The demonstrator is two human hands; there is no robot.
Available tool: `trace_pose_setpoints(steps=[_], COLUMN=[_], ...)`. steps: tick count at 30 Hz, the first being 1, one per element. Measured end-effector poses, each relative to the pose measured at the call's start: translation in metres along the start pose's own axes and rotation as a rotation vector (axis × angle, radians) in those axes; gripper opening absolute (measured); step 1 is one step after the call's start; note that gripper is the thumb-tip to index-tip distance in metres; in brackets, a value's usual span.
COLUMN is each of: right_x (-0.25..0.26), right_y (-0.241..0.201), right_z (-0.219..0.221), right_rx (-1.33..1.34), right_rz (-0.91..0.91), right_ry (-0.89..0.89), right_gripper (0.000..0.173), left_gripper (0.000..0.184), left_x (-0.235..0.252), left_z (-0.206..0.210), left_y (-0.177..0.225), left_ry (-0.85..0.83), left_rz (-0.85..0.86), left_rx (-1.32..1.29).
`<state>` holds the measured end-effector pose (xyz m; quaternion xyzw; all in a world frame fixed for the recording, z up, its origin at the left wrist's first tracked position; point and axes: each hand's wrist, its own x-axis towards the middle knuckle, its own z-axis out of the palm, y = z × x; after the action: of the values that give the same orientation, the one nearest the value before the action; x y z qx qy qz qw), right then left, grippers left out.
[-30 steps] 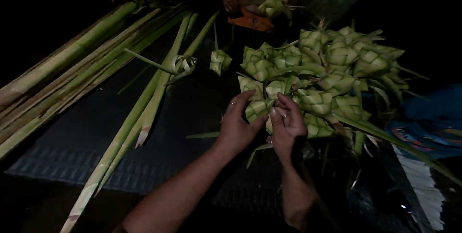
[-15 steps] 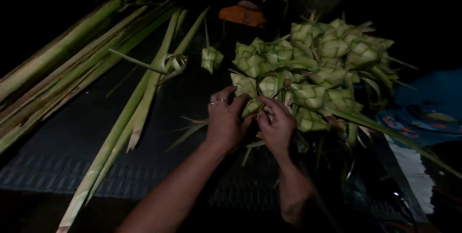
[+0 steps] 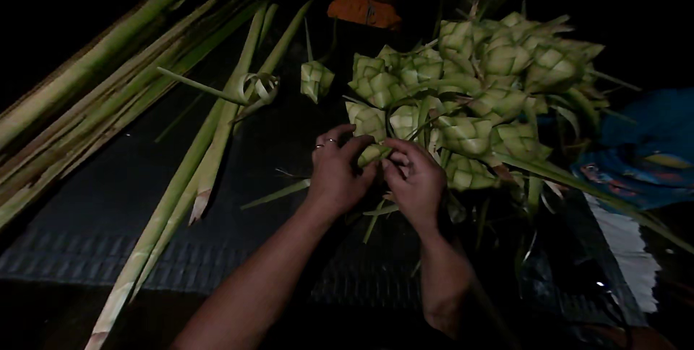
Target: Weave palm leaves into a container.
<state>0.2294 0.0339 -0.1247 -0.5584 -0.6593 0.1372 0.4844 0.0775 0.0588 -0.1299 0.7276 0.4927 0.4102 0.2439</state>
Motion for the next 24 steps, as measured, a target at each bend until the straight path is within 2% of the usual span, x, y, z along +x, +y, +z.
trace_pose_setpoints(steps=[3,10,14,24], right_x=[0.000,0.004,0.005,0.010], right_y=[0.000,0.003,0.002,0.019], right_z=[-0.001,-0.006,-0.006,-0.016], right_rx=[0.002,0.168,0.172,0.474], right_rz=[0.011,0.178,0.216,0.018], right_ry=[-0.019,-0.084,-0.066,-0.232], right_gripper=[0.032,0.027,0.021,0.026], left_gripper=[0.035,0.031,0.028,0.017], left_x=[0.000,0.004,0.003,0.009], left_z=[0.002,-0.001,-0.003,-0.017], left_y=[-0.002,-0.003,-0.004,-0.011], left_ry=[0.016,0.003,0.007,-0.010], left_rz=[0.008,-0.044,-0.010,0.063], left_rx=[0.010,-0.089,-0.104,-0.351])
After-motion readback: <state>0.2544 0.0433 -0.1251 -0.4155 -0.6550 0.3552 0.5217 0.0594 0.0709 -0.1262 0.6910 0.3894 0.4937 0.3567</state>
